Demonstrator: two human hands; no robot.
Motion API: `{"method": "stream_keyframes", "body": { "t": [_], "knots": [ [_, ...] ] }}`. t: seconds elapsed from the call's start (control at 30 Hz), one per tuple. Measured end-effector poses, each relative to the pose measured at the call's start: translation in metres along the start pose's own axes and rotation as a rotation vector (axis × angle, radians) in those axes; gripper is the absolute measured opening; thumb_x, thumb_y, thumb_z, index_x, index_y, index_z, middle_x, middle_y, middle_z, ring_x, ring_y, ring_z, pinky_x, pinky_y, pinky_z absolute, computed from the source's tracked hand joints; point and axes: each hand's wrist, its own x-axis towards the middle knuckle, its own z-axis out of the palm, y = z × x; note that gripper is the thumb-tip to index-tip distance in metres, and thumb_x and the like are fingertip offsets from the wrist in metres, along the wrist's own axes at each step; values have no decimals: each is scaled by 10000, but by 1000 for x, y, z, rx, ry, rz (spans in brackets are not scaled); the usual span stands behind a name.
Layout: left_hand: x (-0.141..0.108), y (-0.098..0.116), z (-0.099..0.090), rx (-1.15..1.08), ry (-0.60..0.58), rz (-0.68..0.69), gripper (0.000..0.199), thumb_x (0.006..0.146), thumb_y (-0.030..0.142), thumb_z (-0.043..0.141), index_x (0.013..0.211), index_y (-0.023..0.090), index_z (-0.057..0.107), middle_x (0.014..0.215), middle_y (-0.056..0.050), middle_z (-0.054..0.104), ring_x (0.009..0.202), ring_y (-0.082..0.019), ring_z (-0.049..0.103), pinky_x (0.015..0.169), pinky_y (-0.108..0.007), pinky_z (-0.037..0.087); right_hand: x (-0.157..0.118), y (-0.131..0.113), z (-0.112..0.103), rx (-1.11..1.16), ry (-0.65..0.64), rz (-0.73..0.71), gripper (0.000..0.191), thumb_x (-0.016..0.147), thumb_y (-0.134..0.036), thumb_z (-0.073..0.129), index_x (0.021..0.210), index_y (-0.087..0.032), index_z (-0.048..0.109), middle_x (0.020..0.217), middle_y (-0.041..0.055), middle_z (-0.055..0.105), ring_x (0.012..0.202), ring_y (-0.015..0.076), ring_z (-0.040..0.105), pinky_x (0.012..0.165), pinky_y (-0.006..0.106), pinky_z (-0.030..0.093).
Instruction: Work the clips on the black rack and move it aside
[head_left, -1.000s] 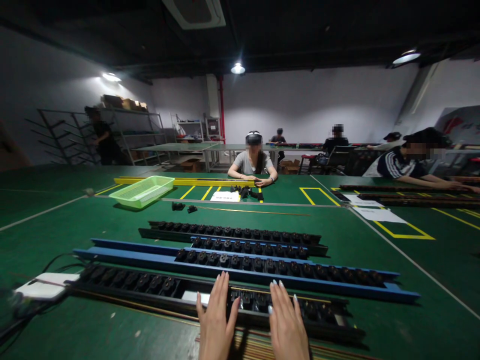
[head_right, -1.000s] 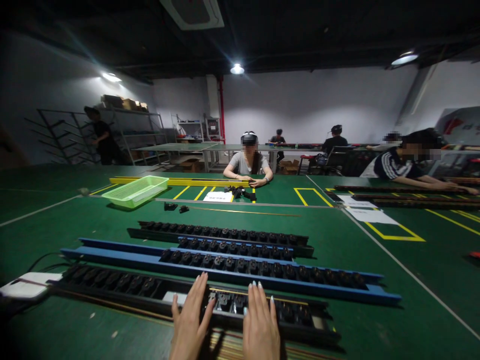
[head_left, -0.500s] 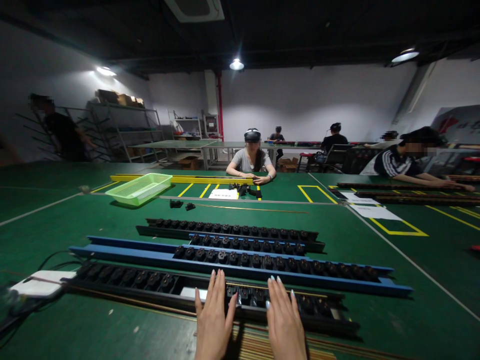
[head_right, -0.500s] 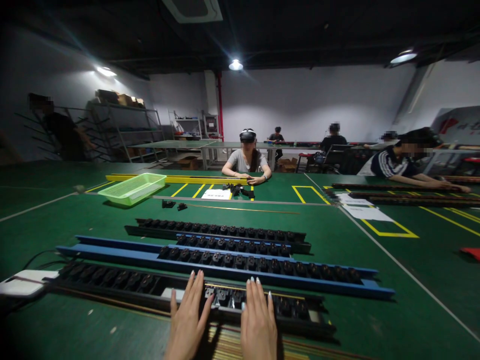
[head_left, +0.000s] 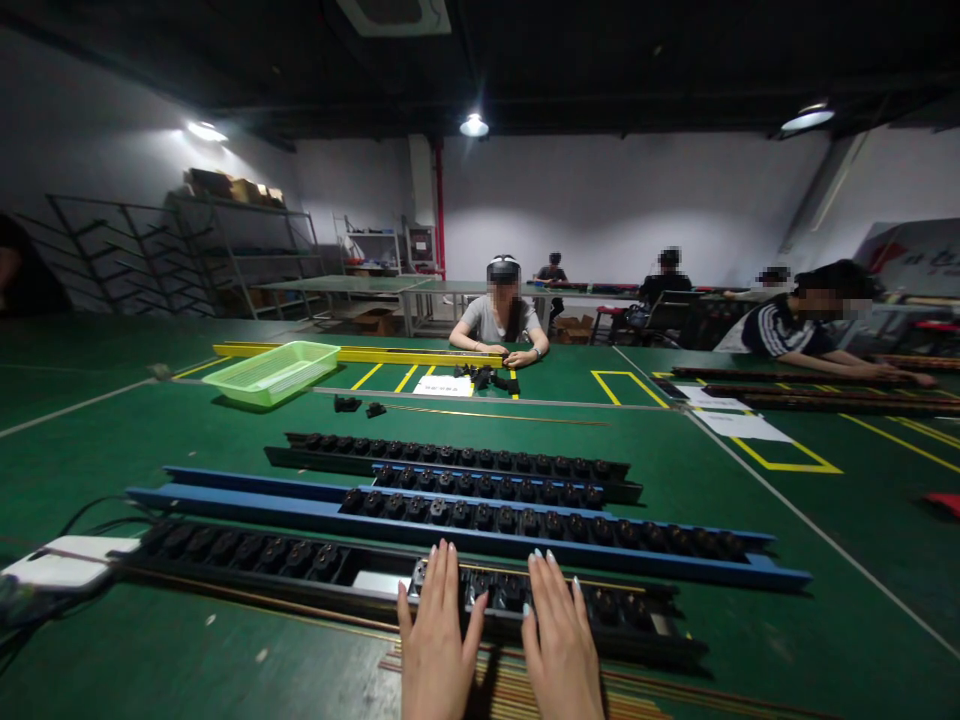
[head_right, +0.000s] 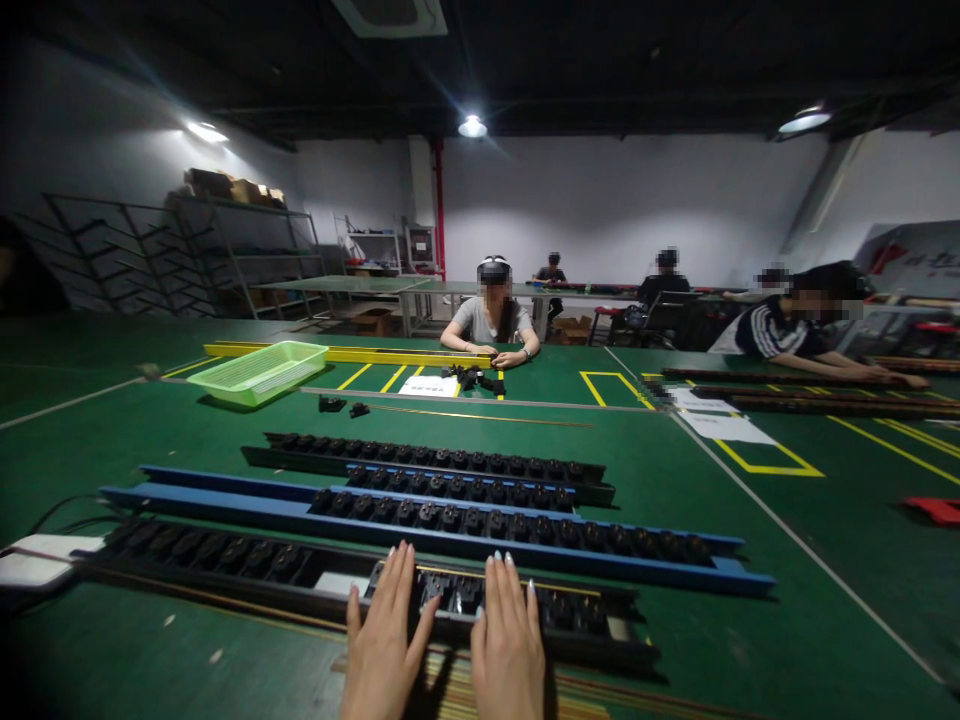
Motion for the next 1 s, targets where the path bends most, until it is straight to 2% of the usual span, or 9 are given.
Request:
{"method": "stream_keyframes", "body": {
  "t": [0.13, 0.23, 0.4, 0.53, 0.73, 0.9, 1.0],
  "knots": [
    [-2, 12, 4, -32, 15, 46, 652, 906, 306, 427, 1485, 188, 152, 1433, -80, 462, 1317, -193, 419, 1170, -424, 19, -1, 0, 1, 12, -13, 1, 595, 918, -240, 345, 1491, -194, 191, 1473, 57, 385, 1346, 218, 379, 1043, 418, 395],
    [-3, 13, 7, -41, 27, 74, 651, 900, 301, 438, 1483, 194, 168, 1414, -79, 487, 1301, -200, 442, 1173, -423, 41, 0, -2, 1, 27, 6, 25, 584, 920, -249, 345, 1486, -198, 210, 1459, 64, 409, 1336, 222, 395, 1054, 430, 383],
    [-2, 11, 7, -38, 38, 76, 661, 899, 316, 446, 1483, 182, 166, 1416, -84, 483, 1303, -200, 438, 1174, -423, 9, 2, -5, -3, 33, 4, 35, 596, 918, -251, 356, 1489, -191, 194, 1462, 57, 404, 1342, 223, 387, 1051, 437, 388],
    [-1, 15, 3, -44, 27, 65, 643, 903, 314, 427, 1481, 187, 173, 1426, -82, 470, 1330, -212, 402, 1169, -467, -13, 3, -6, -6, 31, -23, 50, 578, 920, -242, 346, 1483, -195, 220, 1470, 42, 391, 1354, 211, 366, 1073, 432, 367],
    [-3, 23, 2, -46, 3, 171, 596, 904, 295, 416, 1467, 233, 232, 1439, -57, 456, 1350, -188, 370, 1159, -437, -72, 3, -7, -8, 13, -44, 59, 558, 923, -240, 337, 1473, -191, 255, 1482, 33, 365, 1358, 211, 359, 1071, 430, 369],
    [-5, 23, 6, -66, -11, 156, 586, 901, 312, 423, 1460, 249, 257, 1426, -62, 473, 1344, -209, 383, 1161, -447, -28, 2, -8, -8, 8, -29, 59, 573, 930, -246, 327, 1488, -206, 200, 1483, 30, 362, 1358, 213, 359, 1066, 426, 369],
    [-4, 26, 4, -74, -23, 143, 582, 907, 294, 408, 1463, 242, 246, 1436, -67, 457, 1339, -203, 389, 1154, -453, -61, 3, -8, -8, -1, -4, 47, 588, 930, -238, 327, 1494, -207, 164, 1482, 30, 361, 1351, 217, 371, 1056, 431, 377]
  ]
}}
